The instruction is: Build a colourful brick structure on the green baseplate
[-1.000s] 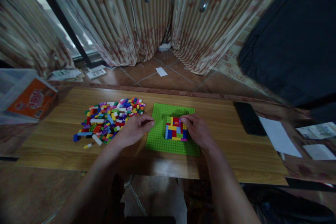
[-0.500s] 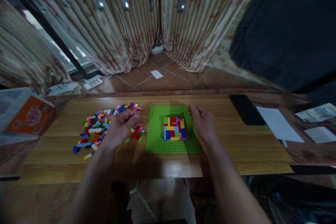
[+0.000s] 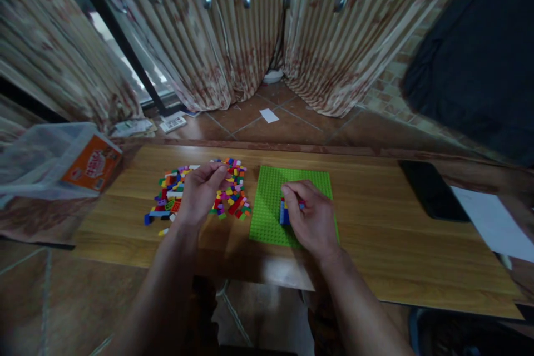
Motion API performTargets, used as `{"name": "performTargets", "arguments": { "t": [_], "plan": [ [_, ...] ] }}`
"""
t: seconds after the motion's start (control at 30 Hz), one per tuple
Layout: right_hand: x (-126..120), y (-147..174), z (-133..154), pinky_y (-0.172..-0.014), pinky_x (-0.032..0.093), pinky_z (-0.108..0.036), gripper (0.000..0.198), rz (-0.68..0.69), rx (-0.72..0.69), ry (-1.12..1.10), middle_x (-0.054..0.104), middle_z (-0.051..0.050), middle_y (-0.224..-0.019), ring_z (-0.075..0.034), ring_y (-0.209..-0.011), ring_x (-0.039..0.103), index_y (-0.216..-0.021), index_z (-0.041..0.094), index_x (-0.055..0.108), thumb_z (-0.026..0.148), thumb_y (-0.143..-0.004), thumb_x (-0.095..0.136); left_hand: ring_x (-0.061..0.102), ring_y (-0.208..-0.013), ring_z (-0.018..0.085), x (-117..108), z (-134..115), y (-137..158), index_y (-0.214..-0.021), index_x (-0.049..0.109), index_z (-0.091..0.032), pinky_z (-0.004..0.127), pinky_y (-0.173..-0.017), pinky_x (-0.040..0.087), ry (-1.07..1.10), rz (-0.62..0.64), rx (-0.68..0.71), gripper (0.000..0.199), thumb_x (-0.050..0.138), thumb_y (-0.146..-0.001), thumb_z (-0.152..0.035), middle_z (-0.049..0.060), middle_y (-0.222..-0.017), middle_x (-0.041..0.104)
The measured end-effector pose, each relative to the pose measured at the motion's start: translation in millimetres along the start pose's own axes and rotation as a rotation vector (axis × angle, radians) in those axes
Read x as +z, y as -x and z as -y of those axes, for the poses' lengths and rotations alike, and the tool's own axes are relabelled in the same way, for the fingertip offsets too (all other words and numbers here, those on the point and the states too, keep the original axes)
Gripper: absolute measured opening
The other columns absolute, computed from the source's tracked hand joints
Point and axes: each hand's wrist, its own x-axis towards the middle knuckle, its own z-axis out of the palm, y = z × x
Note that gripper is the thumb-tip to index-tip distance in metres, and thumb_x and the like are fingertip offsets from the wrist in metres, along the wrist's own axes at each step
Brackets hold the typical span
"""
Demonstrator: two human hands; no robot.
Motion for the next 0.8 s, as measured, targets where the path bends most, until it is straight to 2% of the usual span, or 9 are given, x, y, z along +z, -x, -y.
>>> {"name": "performTargets", "arguments": {
  "t": [0.07,0.17,0.27,0.33,0.57,0.67,0.8],
  "plan": [
    [0,-2,-2,-0.077,0.049,-0.033,0.023,-0.02,-0.004,0.023,0.07,-0.004,-0.086,-0.02,-0.082,0.065,-0.084,0.024,0.068,0.037,-0.092,0.051,0.057,-0.061,0.01,-1,1,0,-0.079,0.067,-0.014,0.021,-0.06,0.05,0.002,0.003,-0.006,0.024,0.066,-0.075,-0.038,-0.001,-0.067,0.063],
    [-4,-6,-7,-0.074,0.05,-0.034,0.025,-0.128,0.084,0.06,0.07,-0.005,-0.084,-0.021,-0.079,0.065,-0.085,0.023,0.069,0.041,-0.091,0.052,0.058,-0.064,0.01,-3,2,0,-0.079,0.067,-0.014,0.021,-0.061,0.05,0.017,0.019,-0.02,0.024,0.066,-0.075,-0.038,-0.001,-0.068,0.063],
    [-4,-6,-8,-0.073,0.05,-0.035,0.025,-0.155,0.141,0.055,0.07,-0.004,-0.083,-0.021,-0.078,0.065,-0.086,0.024,0.07,0.042,-0.09,0.053,0.057,-0.063,0.01,-4,2,-1,-0.079,0.067,-0.014,0.021,-0.061,0.05,0.021,0.029,-0.023,0.023,0.066,-0.074,-0.037,-0.001,-0.069,0.063],
    [2,-3,-3,-0.074,0.05,-0.035,0.022,-0.088,0.104,0.036,0.07,-0.004,-0.085,-0.02,-0.079,0.065,-0.086,0.025,0.07,0.039,-0.09,0.053,0.057,-0.062,0.01,-5,3,-2,-0.079,0.066,-0.014,0.021,-0.061,0.05,0.019,0.026,-0.021,0.022,0.065,-0.075,-0.035,-0.001,-0.068,0.063],
    [40,16,20,-0.08,0.048,-0.033,0.013,0.352,-0.184,0.092,0.069,-0.004,-0.09,-0.019,-0.086,0.062,-0.094,0.023,0.068,0.023,-0.091,0.055,0.055,-0.061,0.01,-7,9,-4,-0.079,0.067,-0.014,0.02,-0.059,0.046,-0.008,0.029,0.029,0.018,0.062,-0.076,-0.032,-0.001,-0.067,0.061],
    [53,21,21,-0.084,0.048,-0.036,0.012,0.458,-0.209,0.168,0.068,-0.005,-0.093,-0.021,-0.09,0.06,-0.096,0.022,0.069,0.022,-0.088,0.06,0.056,-0.062,0.01,-9,11,-4,-0.079,0.067,-0.015,0.02,-0.058,0.045,-0.029,0.026,0.051,0.017,0.061,-0.077,-0.031,-0.001,-0.067,0.062],
    [65,24,20,-0.086,0.047,-0.038,0.017,0.507,-0.219,0.264,0.066,-0.007,-0.099,-0.023,-0.094,0.059,-0.1,0.022,0.07,0.023,-0.083,0.066,0.056,-0.064,0.011,-11,11,-5,-0.08,0.068,-0.015,0.021,-0.059,0.045,-0.055,0.032,0.07,0.018,0.061,-0.077,-0.031,0.0,-0.07,0.064]
  ]
}}
